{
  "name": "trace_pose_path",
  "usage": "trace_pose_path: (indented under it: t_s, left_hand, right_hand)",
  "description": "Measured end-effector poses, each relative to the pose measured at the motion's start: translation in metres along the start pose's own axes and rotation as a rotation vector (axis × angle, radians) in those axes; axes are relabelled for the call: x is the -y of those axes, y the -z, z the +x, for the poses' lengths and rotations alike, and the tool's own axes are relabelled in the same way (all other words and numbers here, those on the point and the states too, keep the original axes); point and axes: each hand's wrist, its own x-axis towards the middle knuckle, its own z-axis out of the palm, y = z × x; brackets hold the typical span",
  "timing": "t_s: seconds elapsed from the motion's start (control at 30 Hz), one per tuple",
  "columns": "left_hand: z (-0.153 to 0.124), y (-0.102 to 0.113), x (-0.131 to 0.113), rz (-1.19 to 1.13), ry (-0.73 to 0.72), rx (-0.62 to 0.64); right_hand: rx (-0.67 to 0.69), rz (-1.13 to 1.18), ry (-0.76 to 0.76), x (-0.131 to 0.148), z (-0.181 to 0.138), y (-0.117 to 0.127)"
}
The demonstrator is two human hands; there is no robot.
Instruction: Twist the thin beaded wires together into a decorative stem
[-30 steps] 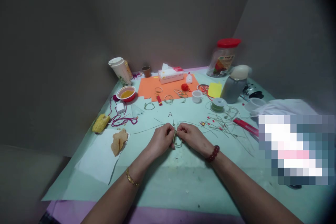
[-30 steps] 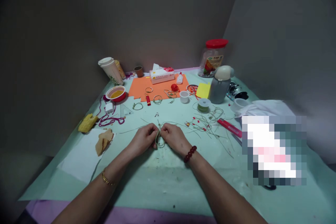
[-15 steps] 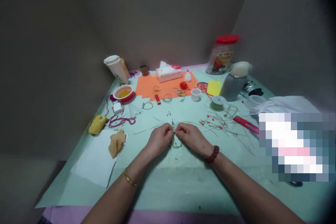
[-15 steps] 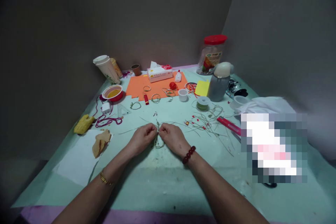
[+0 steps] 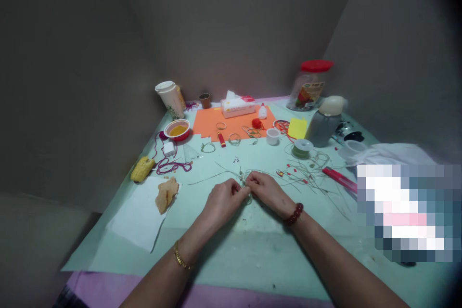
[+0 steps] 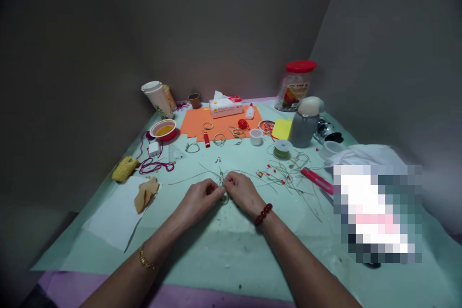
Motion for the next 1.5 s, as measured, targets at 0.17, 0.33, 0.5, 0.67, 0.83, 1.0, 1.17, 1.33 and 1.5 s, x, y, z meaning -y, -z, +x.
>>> trace_pose_path:
  t_s: [0.17, 0.33, 0.5, 0.67, 0.83, 1.0, 1.17, 1.33, 1.5]
  left_hand:
    - [-0.008, -0.011, -0.002, 0.003, -0.082, -0.061]
    - [-0.032, -0.009, -0.010, 0.151, -0.247, -0.026]
    - [-0.016, 0.000, -0.008, 0.116, -0.176, -0.194]
    - [0.016, -0.005, 0.000, -0.206, 0.070, 0.035]
    - [0.031, -0.014, 0.008, -0.267, 0.077, 0.075]
    - [0.036, -0.017, 0.016, -0.385, 0.086, -0.006]
    - [0.034, -0.015, 0.014, -0.466, 0.125, 0.047]
    - [0.033, -0.013, 0.012, -0.527, 0.120, 0.062]
    - [0.033, -0.015, 0.013, -0.535, 0.099, 0.042]
  right_hand:
    - [-0.031, -0.037, 0.011, -0.001, 0.001, -0.001]
    - [-0.032, -0.073, 0.029, 0.001, 0.000, -0.001]
    - [-0.028, -0.082, 0.028, 0.002, -0.001, 0.000]
    - [-0.029, -0.076, 0.027, 0.001, 0.000, 0.000]
    - [-0.020, -0.043, 0.022, -0.001, 0.000, -0.001]
    - [0.043, -0.093, -0.001, 0.002, -0.006, 0.007]
    - [-0.022, -0.276, 0.007, 0.010, -0.032, 0.017]
    - [-0.008, -0.420, -0.049, 0.005, -0.077, 0.026]
    - [0.035, -0.559, 0.025, 0.002, -0.098, 0.056]
